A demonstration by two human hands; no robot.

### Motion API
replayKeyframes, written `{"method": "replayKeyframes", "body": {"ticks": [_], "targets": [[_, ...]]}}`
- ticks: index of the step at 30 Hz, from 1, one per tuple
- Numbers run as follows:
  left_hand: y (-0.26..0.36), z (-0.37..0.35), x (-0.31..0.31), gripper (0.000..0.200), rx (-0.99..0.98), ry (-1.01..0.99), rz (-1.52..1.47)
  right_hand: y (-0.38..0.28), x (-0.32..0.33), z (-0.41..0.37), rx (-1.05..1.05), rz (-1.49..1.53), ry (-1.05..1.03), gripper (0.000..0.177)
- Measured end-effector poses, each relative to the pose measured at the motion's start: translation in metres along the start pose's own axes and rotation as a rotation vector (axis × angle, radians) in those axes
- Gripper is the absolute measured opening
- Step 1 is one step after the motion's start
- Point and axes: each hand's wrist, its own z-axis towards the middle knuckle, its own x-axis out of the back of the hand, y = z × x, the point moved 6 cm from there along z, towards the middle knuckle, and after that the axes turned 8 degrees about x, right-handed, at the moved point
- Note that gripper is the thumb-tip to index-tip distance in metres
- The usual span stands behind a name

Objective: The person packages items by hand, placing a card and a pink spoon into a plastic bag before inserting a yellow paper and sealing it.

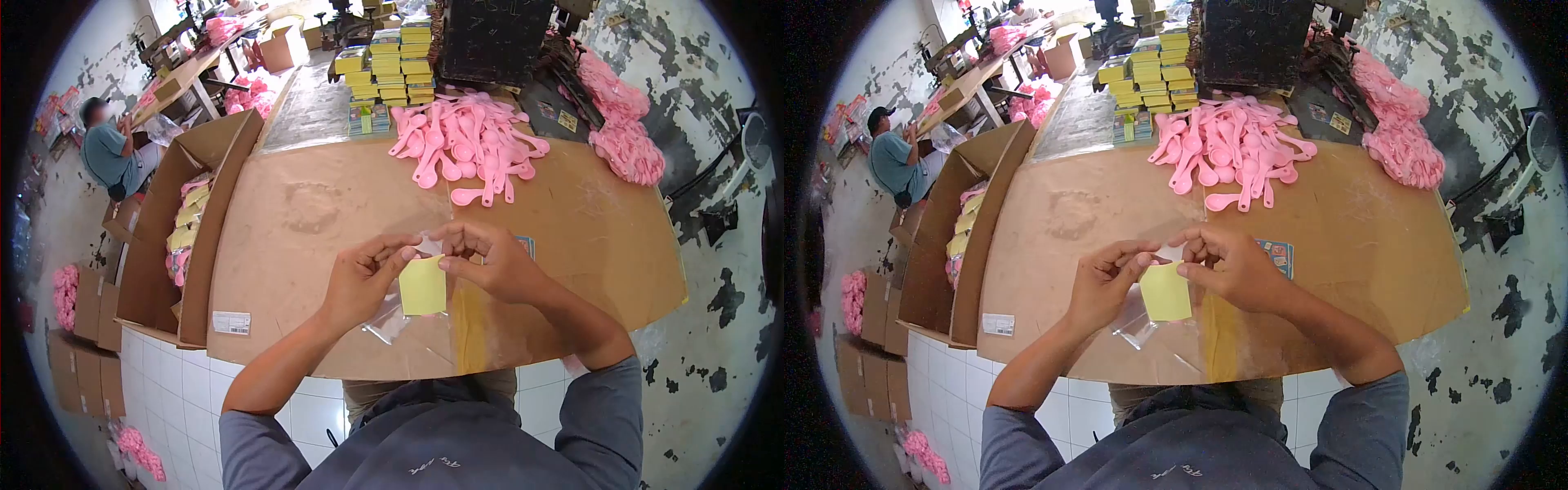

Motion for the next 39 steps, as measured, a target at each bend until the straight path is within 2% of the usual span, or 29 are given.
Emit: {"method": "replayKeyframes", "body": {"ticks": [7, 12, 16, 19, 22, 25, 28, 31, 34, 39], "targets": [[0.001, 0.002, 0.000, 0.025, 0.008, -0.002, -0.046, 0.008, 0.008, 0.005, 0.010, 0.057, 0.021, 0.023], [-0.005, 0.003, 0.002, 0.025, -0.003, 0.010, 0.030, 0.014, 0.012, 0.001, -0.049, 0.115, 0.058, 0.018], [-0.009, 0.001, 0.008, 0.023, -0.014, 0.031, 0.146, 0.013, 0.014, 0.001, 0.001, 0.139, 0.069, 0.017], [-0.003, 0.001, 0.007, 0.022, -0.124, 0.012, 0.209, 0.018, 0.017, 0.000, 0.033, 0.130, 0.037, 0.017], [-0.002, 0.002, 0.009, 0.027, 0.035, -0.040, 0.237, 0.011, 0.018, 0.000, 0.036, 0.097, 0.025, 0.017], [-0.002, 0.001, 0.006, 0.023, 0.052, -0.086, 0.177, 0.009, 0.023, -0.001, 0.020, 0.058, 0.020, 0.018], [-0.010, 0.003, 0.012, 0.028, 0.040, -0.173, -0.046, 0.006, 0.026, -0.001, 0.017, 0.017, 0.007, 0.019], [-0.013, 0.005, 0.008, 0.038, 0.138, -0.183, -0.264, 0.008, 0.025, -0.001, 0.045, -0.011, 0.013, 0.018], [-0.010, 0.004, 0.008, 0.033, 0.125, -0.118, 0.059, 0.008, 0.024, -0.001, 0.042, -0.032, 0.004, 0.018], [-0.016, 0.006, 0.005, 0.026, 0.201, -0.100, 0.079, 0.019, 0.022, 0.000, 0.065, 0.073, -0.001, 0.016]]}}
